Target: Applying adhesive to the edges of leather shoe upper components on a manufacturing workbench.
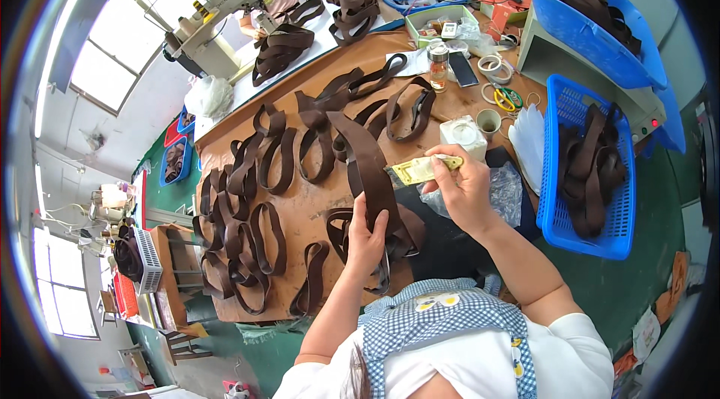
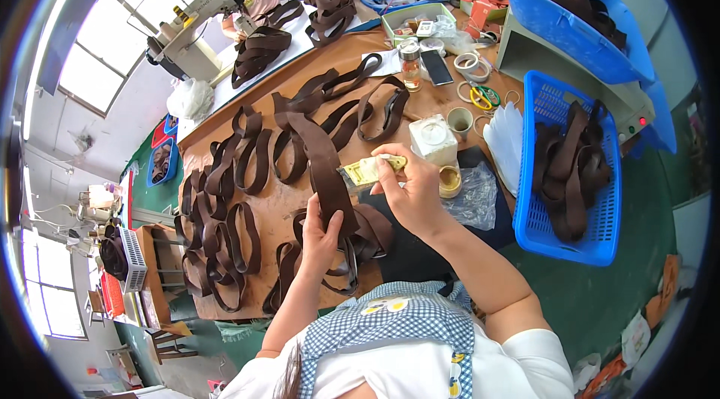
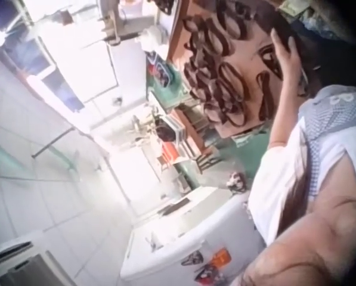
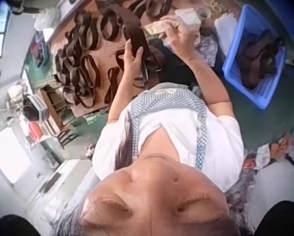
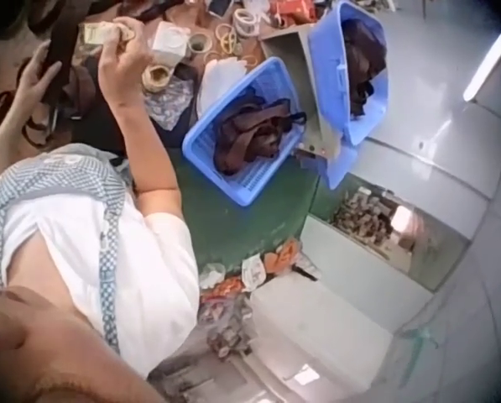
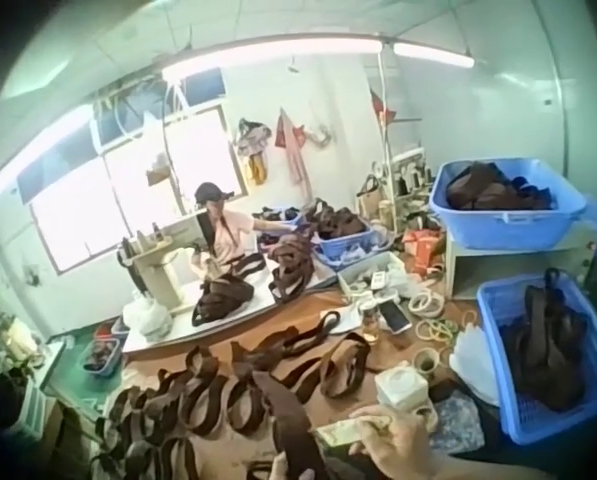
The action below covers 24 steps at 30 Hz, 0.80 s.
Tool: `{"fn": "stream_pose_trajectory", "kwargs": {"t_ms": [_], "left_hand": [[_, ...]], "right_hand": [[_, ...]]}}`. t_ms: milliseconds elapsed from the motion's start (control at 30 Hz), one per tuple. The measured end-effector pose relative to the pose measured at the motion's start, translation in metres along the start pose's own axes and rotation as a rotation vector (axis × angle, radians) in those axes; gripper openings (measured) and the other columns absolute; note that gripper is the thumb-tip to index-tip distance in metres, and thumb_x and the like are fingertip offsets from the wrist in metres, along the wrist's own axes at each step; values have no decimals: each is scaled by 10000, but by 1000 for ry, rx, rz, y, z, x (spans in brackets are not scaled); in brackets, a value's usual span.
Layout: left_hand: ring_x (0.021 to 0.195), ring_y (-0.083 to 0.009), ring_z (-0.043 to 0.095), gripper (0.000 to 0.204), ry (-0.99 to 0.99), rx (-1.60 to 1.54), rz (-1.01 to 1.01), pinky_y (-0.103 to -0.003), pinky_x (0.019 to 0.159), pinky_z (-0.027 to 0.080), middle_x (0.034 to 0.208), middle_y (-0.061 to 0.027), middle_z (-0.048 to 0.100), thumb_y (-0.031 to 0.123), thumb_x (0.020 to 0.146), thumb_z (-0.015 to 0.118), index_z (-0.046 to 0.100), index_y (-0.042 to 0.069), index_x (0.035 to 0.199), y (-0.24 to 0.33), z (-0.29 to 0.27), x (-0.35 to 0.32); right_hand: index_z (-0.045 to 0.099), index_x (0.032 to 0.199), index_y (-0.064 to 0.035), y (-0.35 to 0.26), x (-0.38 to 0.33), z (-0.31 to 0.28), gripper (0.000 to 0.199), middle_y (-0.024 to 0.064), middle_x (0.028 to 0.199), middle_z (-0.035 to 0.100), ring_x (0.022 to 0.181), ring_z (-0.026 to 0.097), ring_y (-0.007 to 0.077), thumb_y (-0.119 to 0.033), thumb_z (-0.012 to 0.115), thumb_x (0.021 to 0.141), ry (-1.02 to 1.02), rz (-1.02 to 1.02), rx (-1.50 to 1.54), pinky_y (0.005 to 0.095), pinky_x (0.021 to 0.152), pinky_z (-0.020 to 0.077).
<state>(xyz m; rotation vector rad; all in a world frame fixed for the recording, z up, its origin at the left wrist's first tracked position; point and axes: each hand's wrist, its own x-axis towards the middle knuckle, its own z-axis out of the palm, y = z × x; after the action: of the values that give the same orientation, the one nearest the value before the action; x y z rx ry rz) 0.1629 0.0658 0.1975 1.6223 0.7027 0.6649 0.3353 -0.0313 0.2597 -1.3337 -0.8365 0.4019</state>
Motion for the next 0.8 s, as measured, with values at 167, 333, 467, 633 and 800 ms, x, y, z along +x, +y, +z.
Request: {"fn": "stream_pose_trajectory", "kwargs": {"t_ms": [167, 333, 467, 633, 800], "left_hand": [[1077, -120, 549, 396, 4, 18, 0, -259, 941, 443, 1182, -72, 583, -33, 944, 548, 427, 13, 1319, 3, -2, 0], [1079, -150, 565, 406, -9, -264, -42, -281, 939, 456, 1181, -84, 593, 12, 953, 555, 416, -4, 1334, 5, -8, 9], [1083, -153, 585, 444, -38, -533, -212, -298, 933, 496, 1195, -84, 593, -15, 944, 557, 408, 23, 1360, 22, -12, 15], [1093, -188, 610, 567, -78, -690, -323, -321, 955, 497, 1224, -82, 588, -59, 890, 601, 382, 15, 1408, 30, -21, 27], [1124, -202, 598, 637, -249, -667, -417, -317, 971, 486, 1287, -102, 561, -62, 840, 655, 377, -3, 1410, 31, -40, 35]], "right_hand": [[611, 1038, 19, 1, -5, 3, 137, 86, 830, 663, 600, 665, 117, -74, 547, 961, -58, -34, -91, 236, 547, 531], [608, 1016, 23, -5, -29, 0, 118, 97, 832, 665, 605, 676, 139, -48, 552, 940, -149, -59, -194, 238, 528, 518], [609, 1011, 14, -1, -47, -8, 106, 119, 851, 662, 603, 680, 150, -20, 564, 920, -201, -196, -288, 250, 515, 512], [610, 1006, -8, 10, -67, -23, 131, 135, 818, 658, 616, 661, 217, -7, 591, 876, -160, -144, -317, 308, 548, 516], [592, 1067, 20, 13, -65, -46, 139, 111, 842, 673, 636, 678, 152, -35, 519, 963, 64, 16, -146, 254, 570, 544]]}}
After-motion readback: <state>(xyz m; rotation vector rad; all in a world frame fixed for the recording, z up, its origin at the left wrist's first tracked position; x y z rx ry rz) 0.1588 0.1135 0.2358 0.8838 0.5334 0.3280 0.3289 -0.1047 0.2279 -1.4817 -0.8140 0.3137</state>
